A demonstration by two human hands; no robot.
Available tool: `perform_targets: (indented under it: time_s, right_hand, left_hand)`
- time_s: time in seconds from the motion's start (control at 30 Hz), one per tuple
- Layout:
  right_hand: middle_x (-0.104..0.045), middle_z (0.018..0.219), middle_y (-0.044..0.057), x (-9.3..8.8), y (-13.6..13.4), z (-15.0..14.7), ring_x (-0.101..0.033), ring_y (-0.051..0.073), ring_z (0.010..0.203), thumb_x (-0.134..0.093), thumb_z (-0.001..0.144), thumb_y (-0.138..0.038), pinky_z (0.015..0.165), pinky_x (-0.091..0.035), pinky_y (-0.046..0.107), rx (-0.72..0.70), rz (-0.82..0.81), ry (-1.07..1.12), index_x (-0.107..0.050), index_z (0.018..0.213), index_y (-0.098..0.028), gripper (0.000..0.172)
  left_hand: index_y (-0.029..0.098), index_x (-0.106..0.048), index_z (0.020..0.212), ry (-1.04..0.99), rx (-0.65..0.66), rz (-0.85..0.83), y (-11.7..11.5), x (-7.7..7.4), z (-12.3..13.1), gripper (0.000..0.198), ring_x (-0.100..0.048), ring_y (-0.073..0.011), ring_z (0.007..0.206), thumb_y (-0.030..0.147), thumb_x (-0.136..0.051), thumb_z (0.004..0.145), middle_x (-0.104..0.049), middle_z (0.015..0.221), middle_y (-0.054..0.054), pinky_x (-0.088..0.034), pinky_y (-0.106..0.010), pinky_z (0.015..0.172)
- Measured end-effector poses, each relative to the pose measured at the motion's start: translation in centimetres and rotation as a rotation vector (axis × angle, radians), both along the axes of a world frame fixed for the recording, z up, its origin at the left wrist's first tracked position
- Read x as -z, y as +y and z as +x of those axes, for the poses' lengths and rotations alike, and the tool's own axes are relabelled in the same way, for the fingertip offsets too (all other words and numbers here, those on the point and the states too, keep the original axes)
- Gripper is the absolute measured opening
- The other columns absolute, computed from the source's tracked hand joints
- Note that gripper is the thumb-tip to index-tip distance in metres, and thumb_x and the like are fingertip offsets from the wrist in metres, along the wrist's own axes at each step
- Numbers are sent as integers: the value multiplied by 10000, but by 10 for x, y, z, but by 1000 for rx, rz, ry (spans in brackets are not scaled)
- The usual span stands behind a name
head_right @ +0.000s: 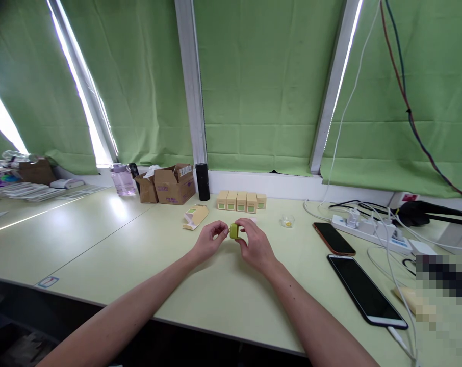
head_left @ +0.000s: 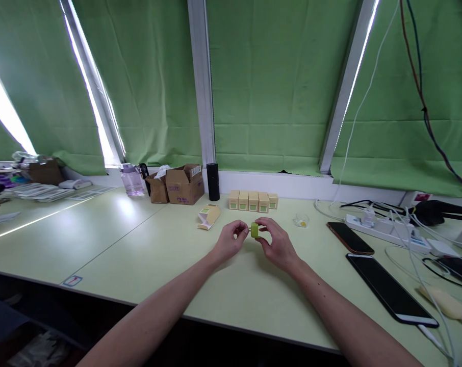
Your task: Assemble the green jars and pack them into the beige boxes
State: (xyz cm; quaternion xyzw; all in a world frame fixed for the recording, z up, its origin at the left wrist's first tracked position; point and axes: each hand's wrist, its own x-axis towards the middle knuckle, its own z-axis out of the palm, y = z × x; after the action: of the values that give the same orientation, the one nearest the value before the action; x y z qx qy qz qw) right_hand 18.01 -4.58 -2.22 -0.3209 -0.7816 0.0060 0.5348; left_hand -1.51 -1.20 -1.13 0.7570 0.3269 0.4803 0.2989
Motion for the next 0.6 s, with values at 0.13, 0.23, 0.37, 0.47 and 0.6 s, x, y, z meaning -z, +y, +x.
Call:
perform_targets:
  time_s: [0.13,0.23,0.37,0.47,0.6]
  right_hand:
    - [-655,1255,106,0,0,0,-663,267,1116,-576,896,-80,873,-677,483,-1,-10,1,-550,1315,-262,457]
    - [-653,1260,108,0,0,1,-663,267,1119,-575,901,-85,873,-678,486,-5,-8,5,-553,1315,-260,451]
    - [-654,1267,110,-1,0,1,-666,270,1121,-577,902,-90,877,-679,491,-5,-10,12,-556,1316,-263,449]
    - [-653,1273,109,0,0,2,-665,268,1126,-574,905,-91,884,-679,492,-4,-19,13,-556,1322,-263,452]
    - [-652,1279,108,1,1,2,-669,269,1127,-579,912,-103,884,-680,492,-4,-23,18,-557,1329,-266,449]
  left_hand:
    - [168,-623,836,3,-3,1,0,0,0,213,-567,-148,730,363,-613,922,-637,791,-29,-467,-288,717]
    - [166,-624,837,-8,-1,1,0,0,0,218,-567,-146,727,366,-615,923,-632,783,-25,-471,-285,715]
    - [168,-620,834,-11,4,-1,-1,-2,0,213,-565,-146,724,360,-611,924,-628,777,-23,-473,-288,720]
    - [169,-621,834,-5,-2,-2,-1,-2,0,217,-563,-145,722,365,-609,926,-628,777,-21,-467,-286,715]
    - [171,-623,826,-9,-9,9,1,0,-1,233,-559,-144,714,380,-613,929,-627,769,-21,-464,-282,701]
